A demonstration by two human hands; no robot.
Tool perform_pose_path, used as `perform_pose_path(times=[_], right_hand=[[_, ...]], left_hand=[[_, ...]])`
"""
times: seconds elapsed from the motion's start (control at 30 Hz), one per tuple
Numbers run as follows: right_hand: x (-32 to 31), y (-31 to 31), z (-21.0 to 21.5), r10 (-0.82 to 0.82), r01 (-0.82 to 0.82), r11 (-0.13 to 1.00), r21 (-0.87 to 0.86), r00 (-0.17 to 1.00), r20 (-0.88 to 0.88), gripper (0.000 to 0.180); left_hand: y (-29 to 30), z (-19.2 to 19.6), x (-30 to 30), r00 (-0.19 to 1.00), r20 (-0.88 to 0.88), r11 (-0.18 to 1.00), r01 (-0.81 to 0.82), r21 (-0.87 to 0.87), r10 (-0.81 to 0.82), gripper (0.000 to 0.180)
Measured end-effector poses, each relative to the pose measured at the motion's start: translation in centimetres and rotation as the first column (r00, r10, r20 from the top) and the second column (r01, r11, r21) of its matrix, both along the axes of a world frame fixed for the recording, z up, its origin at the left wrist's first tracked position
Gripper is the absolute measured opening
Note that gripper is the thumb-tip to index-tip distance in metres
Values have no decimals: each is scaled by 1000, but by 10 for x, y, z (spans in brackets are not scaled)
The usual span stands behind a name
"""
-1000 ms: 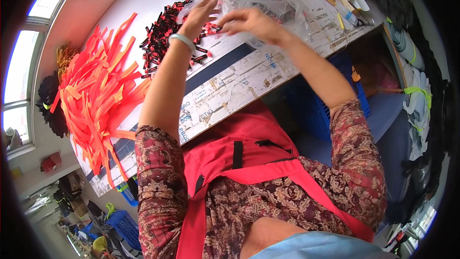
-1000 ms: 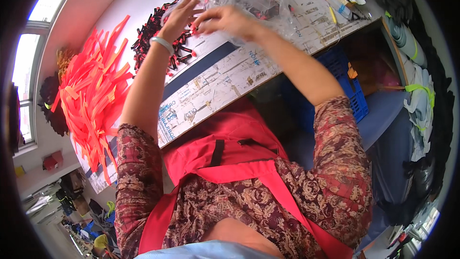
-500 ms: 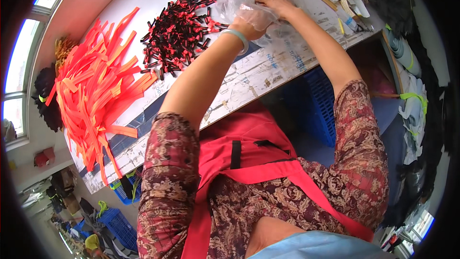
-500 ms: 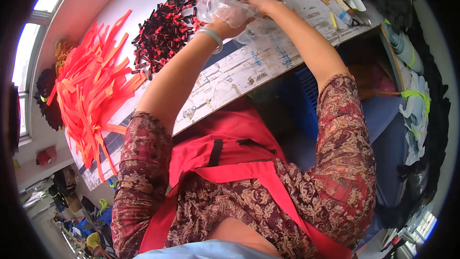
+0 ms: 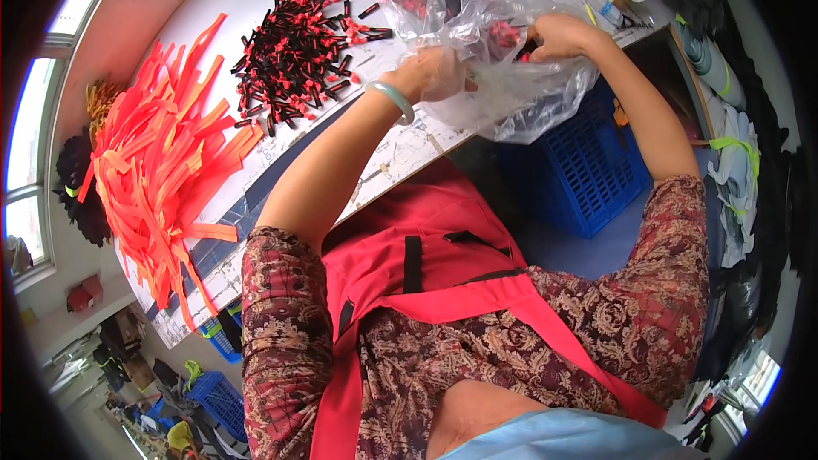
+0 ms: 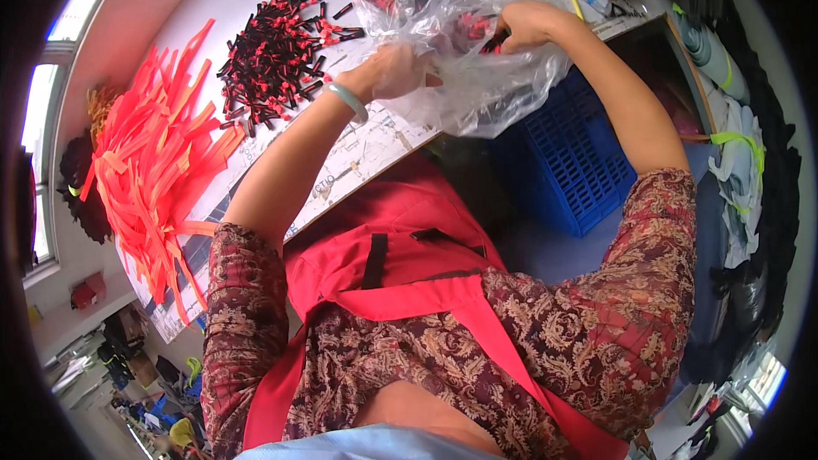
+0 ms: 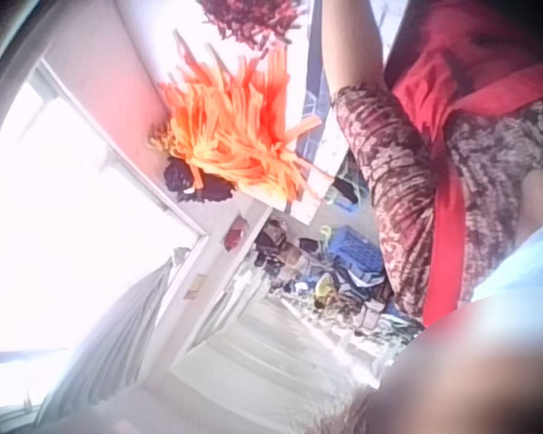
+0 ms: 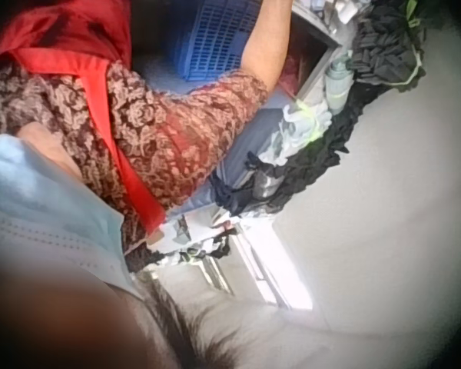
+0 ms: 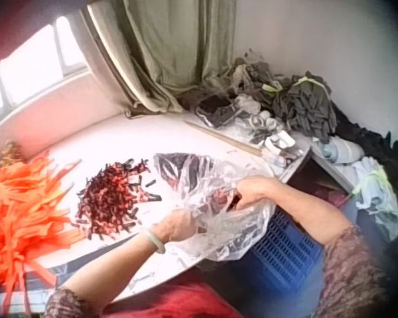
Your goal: Organizes small red and black fabric bows from a plastic bag onto a table.
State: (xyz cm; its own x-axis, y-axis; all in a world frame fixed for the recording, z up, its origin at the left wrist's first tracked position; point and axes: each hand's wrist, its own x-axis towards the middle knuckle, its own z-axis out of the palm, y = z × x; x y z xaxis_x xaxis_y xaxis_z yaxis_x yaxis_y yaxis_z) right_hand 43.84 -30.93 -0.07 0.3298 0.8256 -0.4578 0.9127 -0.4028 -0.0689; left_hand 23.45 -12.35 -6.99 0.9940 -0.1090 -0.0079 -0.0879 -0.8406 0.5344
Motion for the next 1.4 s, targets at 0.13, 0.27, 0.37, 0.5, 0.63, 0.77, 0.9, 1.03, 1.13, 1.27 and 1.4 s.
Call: perform_pose_path(times=[0.13, 0.27, 0.37, 0.5, 0.63, 0.77, 0.9, 1.03, 1.13, 1.27, 1.4], right_hand=[[-4, 31, 2, -203, 263, 938, 225, 945, -257, 51], [-10, 46, -33, 38, 46, 885, 464, 985, -169, 49], [-42, 45, -53, 1, -37, 956, 292, 993, 122, 46], [-31, 44, -63, -60, 41, 921, 386, 998, 35, 51], [-40, 31, -54, -102, 100, 923, 372, 995, -15, 56], [-87, 52, -70, -192, 77, 934, 348, 930, 312, 53], [-58, 58, -81, -171, 131, 919, 373, 982, 78, 53], [-25, 54, -64, -450, 592, 803, 76, 684, -574, 29], [-37, 55, -43, -406, 701, 709, 79, 497, -767, 16], [-43, 39, -42, -361, 763, 645, 46, 357, -862, 15], [-65, 34, -22, -287, 712, 701, 35, 328, -900, 24]], left_hand=[[46, 29, 30, 936, 300, 917, -52, -396, 182, 34], [73, 31, 30, 885, -272, 407, -423, -810, 377, 42], [76, 13, 7, 938, -130, 450, -273, -851, 322, 53], [80, -12, -31, 957, -74, 394, -186, -900, 281, 40], [11, 18, -47, 896, -315, -20, -325, -945, 313, 36], [-22, 23, -59, 931, -249, 94, -282, -955, 267, 32], [-31, 17, -76, 932, -269, 90, -297, -951, 242, 32], [-28, 17, -95, 917, -326, 98, -355, -930, 227, 32], [-27, 14, -104, 911, -332, 41, -352, -935, 244, 32], [-41, 11, -102, 915, -360, -11, -364, -931, 185, 31], [-49, 6, -118, 897, -409, -75, -402, -912, 169, 33]])
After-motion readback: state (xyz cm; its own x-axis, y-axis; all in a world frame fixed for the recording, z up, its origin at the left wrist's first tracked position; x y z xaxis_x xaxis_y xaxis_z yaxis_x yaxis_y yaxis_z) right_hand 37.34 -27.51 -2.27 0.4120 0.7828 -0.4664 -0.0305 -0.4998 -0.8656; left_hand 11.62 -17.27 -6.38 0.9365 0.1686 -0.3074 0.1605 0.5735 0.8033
